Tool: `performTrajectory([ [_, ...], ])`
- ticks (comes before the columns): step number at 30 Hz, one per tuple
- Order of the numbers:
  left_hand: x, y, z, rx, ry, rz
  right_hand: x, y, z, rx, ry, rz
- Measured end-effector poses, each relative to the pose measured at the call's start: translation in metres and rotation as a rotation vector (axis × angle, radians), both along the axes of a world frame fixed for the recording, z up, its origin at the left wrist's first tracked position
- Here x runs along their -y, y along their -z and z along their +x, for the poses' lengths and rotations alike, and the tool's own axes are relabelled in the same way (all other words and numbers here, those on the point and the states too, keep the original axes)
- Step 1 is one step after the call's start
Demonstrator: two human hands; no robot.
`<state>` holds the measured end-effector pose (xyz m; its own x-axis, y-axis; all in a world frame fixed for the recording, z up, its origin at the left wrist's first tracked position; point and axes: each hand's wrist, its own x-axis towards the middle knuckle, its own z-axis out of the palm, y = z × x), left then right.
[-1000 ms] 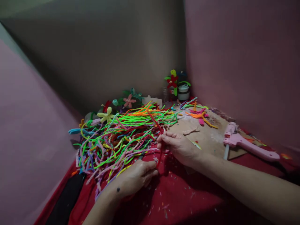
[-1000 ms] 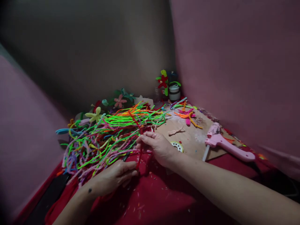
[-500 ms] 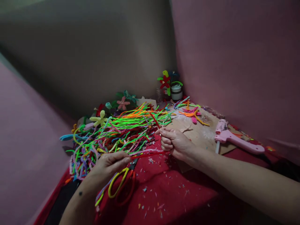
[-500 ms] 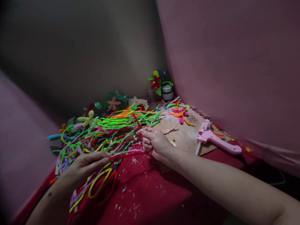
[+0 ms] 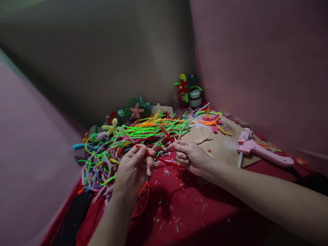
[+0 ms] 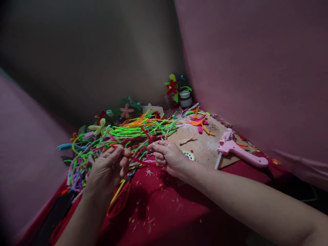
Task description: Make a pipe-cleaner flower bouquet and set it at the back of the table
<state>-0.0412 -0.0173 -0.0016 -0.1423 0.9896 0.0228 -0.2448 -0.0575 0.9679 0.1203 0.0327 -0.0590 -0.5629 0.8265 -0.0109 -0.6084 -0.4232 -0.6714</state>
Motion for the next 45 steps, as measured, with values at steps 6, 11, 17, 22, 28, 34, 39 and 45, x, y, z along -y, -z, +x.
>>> performTrajectory([
  [6,-0.016,0.005,0.019,0.092,-0.047,0.056,0.003,0.001,-0.001,0.029,-0.033,0.067],
  [11,-0.02,0.008,0.03,0.053,-0.082,-0.046,0.005,0.002,-0.002,0.131,-0.075,0.091],
  [17,-0.02,0.008,0.028,0.043,-0.083,0.026,0.007,0.006,-0.003,0.238,-0.071,0.203],
  [22,-0.02,0.006,0.02,0.066,-0.086,0.037,0.009,0.003,-0.004,0.41,-0.055,0.237],
  [28,-0.018,0.012,0.015,0.06,-0.082,0.083,0.012,-0.002,-0.003,0.462,-0.137,0.178],
  [34,-0.013,0.01,0.019,0.056,-0.075,0.102,0.014,-0.003,-0.001,0.598,-0.127,0.412],
  [39,-0.011,0.005,0.018,0.079,-0.061,0.124,0.013,0.002,-0.001,0.484,-0.081,0.497],
  [45,-0.011,0.005,0.017,0.072,-0.07,0.123,0.013,-0.001,0.0,0.476,-0.2,0.457],
])
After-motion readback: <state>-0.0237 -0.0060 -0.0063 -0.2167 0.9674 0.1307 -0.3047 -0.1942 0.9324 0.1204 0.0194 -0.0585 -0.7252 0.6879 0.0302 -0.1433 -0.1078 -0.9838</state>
